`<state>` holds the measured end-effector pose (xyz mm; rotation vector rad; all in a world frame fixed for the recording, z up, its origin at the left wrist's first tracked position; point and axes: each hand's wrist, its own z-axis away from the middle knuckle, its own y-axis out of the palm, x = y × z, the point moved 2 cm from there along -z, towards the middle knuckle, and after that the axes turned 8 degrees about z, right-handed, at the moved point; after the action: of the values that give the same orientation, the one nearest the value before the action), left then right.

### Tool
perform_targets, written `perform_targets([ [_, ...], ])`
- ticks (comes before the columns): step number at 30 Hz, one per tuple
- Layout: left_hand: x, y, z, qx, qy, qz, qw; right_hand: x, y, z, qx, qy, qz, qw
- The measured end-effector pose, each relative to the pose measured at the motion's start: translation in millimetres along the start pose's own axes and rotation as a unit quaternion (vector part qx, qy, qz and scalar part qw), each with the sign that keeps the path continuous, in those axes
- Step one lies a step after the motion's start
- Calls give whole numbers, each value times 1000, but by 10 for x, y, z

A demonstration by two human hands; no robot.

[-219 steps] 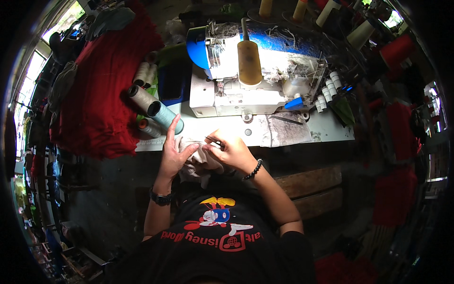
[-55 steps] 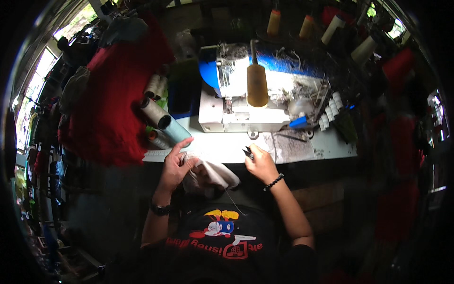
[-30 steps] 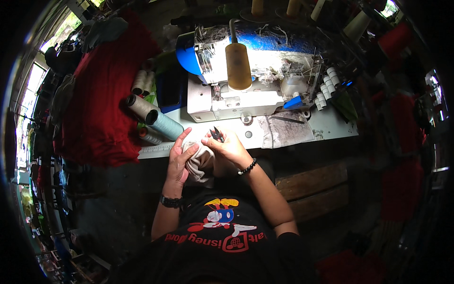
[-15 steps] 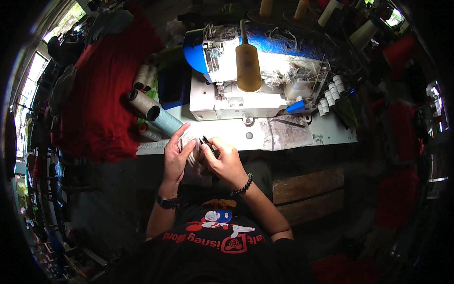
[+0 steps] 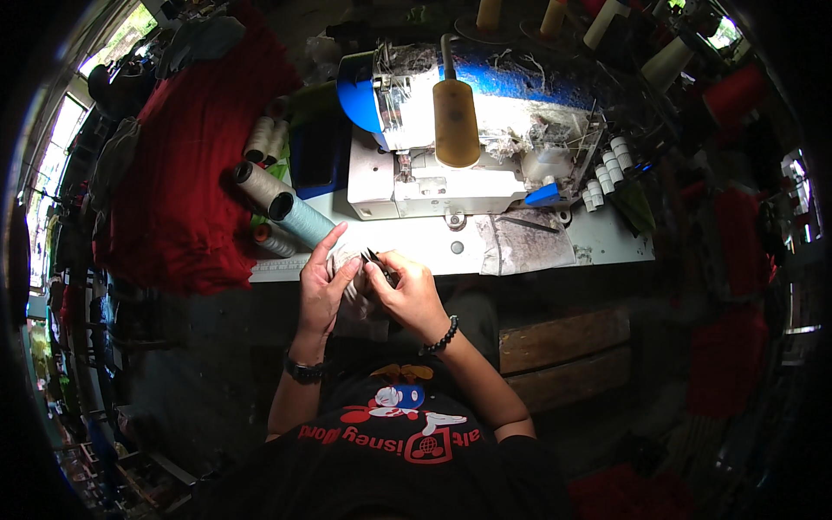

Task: The person uses a pair of scissors to trim the edges of a piece of light-colored fabric held in their hands. The task is performed at a sewing station with a sewing machine and spools of thread visible in the background.

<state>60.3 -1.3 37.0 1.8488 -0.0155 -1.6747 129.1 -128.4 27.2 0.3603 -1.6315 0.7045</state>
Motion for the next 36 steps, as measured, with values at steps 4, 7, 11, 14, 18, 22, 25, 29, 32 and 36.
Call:
perform_targets([
  [4, 12, -15, 2, -3, -2, 0, 1000, 11, 16, 15, -64, -41, 11, 997],
  [7, -6, 12, 6, -11, 2, 11, 1000, -13, 9, 8, -90, -72, -20, 993],
  [11, -11, 2, 8, -5, 4, 22, 1000, 13, 12, 30, -32, -63, 8, 997],
  [14, -27, 16, 8, 0, 5, 28, 1000, 38, 5, 19, -35, -48, 17, 998],
  [18, -20, -1, 6, 6, 6, 20, 1000, 14, 12, 12, -22, -36, 8, 999],
  [22, -28, 3, 9, 4, 1, 8, 1000, 13, 20, 3, -46, -75, 31, 996],
  [25, -30, 22, 6, 3, -2, 5, 1000, 21, 32, -37, -113, -191, 90, 971],
  [29, -22, -15, 11, 6, 3, 13, 1000, 51, 16, 3, -74, -108, 48, 990],
  [32, -54, 14, 19, 8, 0, 24, 1000, 47, -19, 30, 2, 18, -27, 999],
  [36, -49, 3, 22, 8, -6, 20, 1000, 66, -18, 29, 28, 65, -70, 995],
])
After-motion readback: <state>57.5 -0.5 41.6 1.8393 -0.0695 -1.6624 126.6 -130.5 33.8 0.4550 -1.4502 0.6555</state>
